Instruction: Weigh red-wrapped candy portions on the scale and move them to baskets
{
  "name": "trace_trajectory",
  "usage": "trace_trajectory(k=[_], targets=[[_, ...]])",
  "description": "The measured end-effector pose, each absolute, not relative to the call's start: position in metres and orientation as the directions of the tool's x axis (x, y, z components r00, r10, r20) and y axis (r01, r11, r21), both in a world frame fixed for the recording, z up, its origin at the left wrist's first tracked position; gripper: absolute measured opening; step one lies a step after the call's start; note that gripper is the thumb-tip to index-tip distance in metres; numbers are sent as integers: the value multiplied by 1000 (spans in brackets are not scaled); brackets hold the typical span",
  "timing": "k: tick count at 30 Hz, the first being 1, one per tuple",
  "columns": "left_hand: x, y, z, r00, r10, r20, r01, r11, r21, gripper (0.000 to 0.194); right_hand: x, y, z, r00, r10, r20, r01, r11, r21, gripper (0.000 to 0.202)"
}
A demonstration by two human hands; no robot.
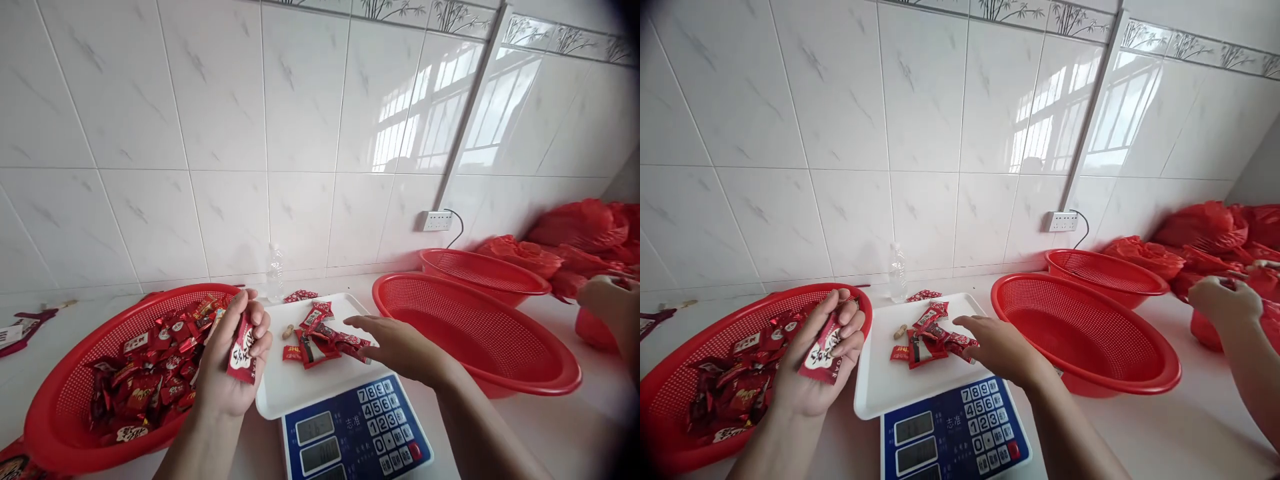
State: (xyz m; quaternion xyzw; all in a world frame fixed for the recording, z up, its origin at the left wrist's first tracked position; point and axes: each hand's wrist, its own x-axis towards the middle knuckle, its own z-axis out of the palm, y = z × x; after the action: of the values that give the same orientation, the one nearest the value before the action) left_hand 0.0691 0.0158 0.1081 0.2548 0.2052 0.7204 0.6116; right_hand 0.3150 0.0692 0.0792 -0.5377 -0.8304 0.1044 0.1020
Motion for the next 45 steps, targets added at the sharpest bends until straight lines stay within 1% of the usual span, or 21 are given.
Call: trace_trajectory(k=[3,5,8,10,12,13,15,17,19,23,25,26,28,30,31,33,36,38,40,41,45], targets=[[68,17,109,-82,994,77,-826,-111,552,27,308,73,68,-343,938,54,909,346,-231,46],[67,17,109,-56,997,54,-844,-76,532,33,303,76,63,-316,946,77,916,325,-233,43],[66,18,107,-45,998,49,-849,-64,524,31,298,76,61,-258,956,137,922,286,-260,38],[68,21,102,-79,995,61,-821,-100,561,24,294,72,64,-223,956,190,913,273,-302,34],[73,25,94,-148,982,117,-740,-188,646,17,289,63,69,-234,946,224,882,304,-361,31],[77,26,89,-190,968,166,-670,-252,698,17,285,57,70,-276,934,226,834,350,-427,31],[85,28,79,-251,927,279,-477,-369,798,24,276,42,72,-400,887,229,652,451,-609,35],[94,28,69,-268,897,352,-273,-421,865,31,264,26,70,-493,829,262,430,495,-755,43],[103,26,60,-243,894,377,-146,-418,897,35,253,14,66,-504,810,299,328,500,-802,44],[116,27,46,-131,920,368,-150,-386,910,35,243,8,58,-428,838,340,319,492,-810,19],[118,30,42,-70,937,342,-168,-349,922,36,247,13,53,-389,846,366,340,501,-796,13],[117,31,42,-49,940,338,-166,-341,925,37,252,16,50,-367,842,395,380,523,-763,15],[112,34,45,-61,930,363,-138,-367,920,41,264,23,43,-322,815,482,527,577,-624,19],[102,35,52,-136,902,410,-82,-423,902,43,276,28,35,-319,778,541,662,591,-460,21],[96,36,56,-181,884,431,-58,-447,893,42,281,30,32,-336,767,546,693,594,-408,21],[85,37,64,-245,862,444,-60,-470,880,40,288,30,25,-395,747,535,694,624,-359,23],[73,37,73,-297,847,441,-161,-500,851,33,293,29,18,-508,693,512,668,692,-274,28],[69,36,77,-316,838,445,-222,-522,824,31,294,29,17,-543,673,502,677,705,-214,28],[68,33,82,-323,828,458,-248,-541,804,31,295,31,20,-528,678,511,698,689,-195,27],[68,31,83,-323,826,463,-251,-546,799,31,295,34,24,-508,692,514,707,675,-210,27],[68,24,89,-323,825,464,-238,-545,804,34,290,61,41,-450,775,443,725,607,-325,36]])
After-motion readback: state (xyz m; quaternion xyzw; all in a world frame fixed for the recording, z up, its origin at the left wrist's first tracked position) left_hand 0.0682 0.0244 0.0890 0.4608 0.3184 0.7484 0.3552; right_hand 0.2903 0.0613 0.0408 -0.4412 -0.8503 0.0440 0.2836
